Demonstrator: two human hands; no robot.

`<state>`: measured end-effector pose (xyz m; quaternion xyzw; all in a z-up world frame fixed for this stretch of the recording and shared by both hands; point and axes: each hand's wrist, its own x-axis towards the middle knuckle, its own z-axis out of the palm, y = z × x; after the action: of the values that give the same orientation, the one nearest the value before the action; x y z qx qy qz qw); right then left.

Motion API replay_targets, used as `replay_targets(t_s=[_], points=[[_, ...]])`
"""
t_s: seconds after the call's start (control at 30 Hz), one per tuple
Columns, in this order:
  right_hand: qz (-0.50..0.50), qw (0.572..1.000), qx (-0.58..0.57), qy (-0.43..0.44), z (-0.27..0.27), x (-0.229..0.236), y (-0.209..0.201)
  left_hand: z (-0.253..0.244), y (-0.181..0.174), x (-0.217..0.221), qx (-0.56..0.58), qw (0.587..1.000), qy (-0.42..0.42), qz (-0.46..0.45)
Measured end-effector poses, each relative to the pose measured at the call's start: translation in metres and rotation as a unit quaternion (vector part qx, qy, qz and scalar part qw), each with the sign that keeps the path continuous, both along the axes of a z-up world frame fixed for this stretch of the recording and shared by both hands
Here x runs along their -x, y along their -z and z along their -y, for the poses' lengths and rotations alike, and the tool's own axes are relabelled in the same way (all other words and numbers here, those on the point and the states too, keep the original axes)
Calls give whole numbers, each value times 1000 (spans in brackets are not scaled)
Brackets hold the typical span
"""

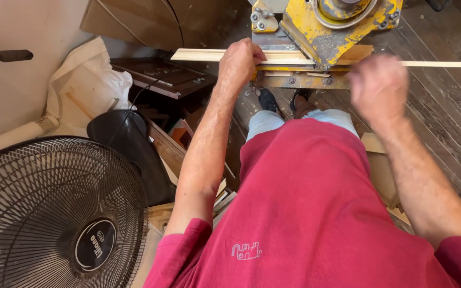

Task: Trimming the ends of thin wooden moldings using a manual miter trimmer in a woodworking shop.

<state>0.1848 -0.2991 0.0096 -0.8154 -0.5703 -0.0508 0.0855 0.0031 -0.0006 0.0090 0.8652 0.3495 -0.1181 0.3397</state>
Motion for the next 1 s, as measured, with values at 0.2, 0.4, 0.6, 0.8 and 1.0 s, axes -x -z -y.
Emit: replay_targets(t_s=[0.2, 0.4, 0.6, 0.8, 1.0], points=[[-144, 970, 8, -193, -76, 99, -45, -3, 7, -1, -15, 999, 37, 1], [-84, 992, -34, -89, -133, 104, 0, -4, 11, 5, -30, 998, 35, 32], [-94, 992, -5, -85, -132, 97, 12, 6, 10, 37, -30, 985, -111, 131], [-118, 989, -14, -88, -134, 95, 4, 11, 5, 46, -18, 964, -247, 97], [-107, 989, -9, -102, -133, 96, 5, 14, 9, 41, -40, 963, -260, 59]])
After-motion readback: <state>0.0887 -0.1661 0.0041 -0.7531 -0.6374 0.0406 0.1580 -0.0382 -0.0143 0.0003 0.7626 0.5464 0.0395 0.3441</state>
